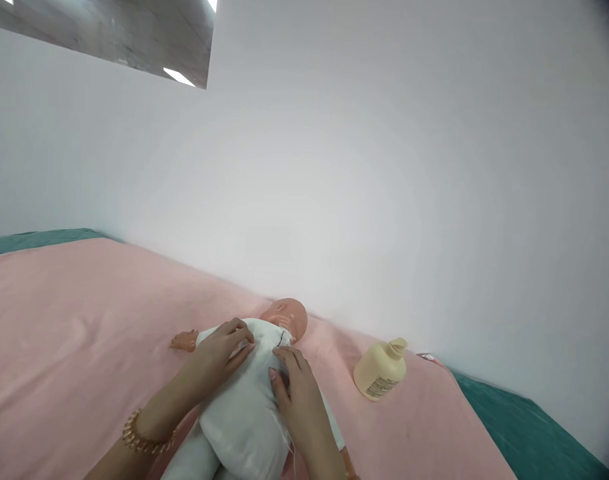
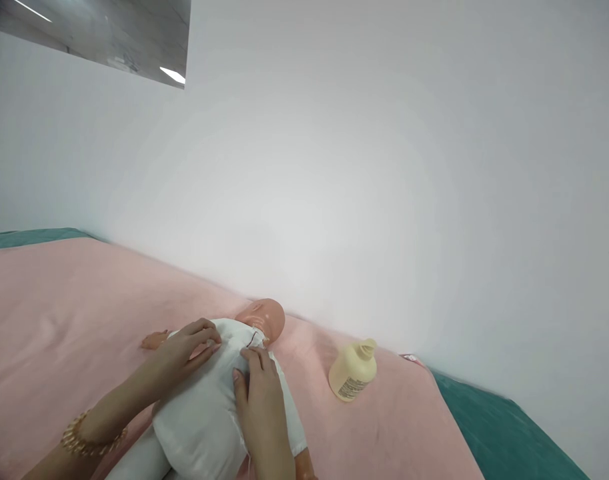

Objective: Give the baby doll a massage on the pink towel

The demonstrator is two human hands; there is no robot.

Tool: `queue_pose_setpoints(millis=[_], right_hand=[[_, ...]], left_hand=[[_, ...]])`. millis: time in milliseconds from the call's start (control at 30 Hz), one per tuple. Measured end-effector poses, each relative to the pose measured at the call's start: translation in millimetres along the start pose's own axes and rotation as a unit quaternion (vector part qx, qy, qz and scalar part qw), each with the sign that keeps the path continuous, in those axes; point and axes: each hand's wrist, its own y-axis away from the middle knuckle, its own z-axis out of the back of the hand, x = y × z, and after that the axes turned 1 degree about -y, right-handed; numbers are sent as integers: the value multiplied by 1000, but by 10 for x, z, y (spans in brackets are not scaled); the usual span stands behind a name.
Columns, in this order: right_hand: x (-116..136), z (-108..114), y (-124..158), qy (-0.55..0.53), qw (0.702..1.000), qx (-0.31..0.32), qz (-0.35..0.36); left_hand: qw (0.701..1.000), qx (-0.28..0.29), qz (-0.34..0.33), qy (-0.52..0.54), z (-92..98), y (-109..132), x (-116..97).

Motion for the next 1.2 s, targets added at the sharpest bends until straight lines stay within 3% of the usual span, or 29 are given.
queue_pose_setpoints(millis=[233, 733, 867, 967, 1067, 1200], right_hand=[[-8, 0, 6, 3, 1000, 0, -3], [-17, -2, -7, 1, 1000, 7, -2], [-11, 1, 10, -3, 1000, 6, -4], [-8, -4, 25, -6, 1000, 3, -4], [-14, -30, 14, -9, 1000, -6, -13], [-53, -93, -34, -4, 996, -68, -56]], left_hand=[[994, 42, 82, -59, 76, -3, -61], [989, 73, 115, -62, 31, -5, -82], [982, 74, 161, -67, 52, -9, -110], [979, 72, 187, -33, 47, -7, -73], [980, 94, 170, 27, 16, -3, 12], [974, 123, 168, 91, -39, 4, 94]])
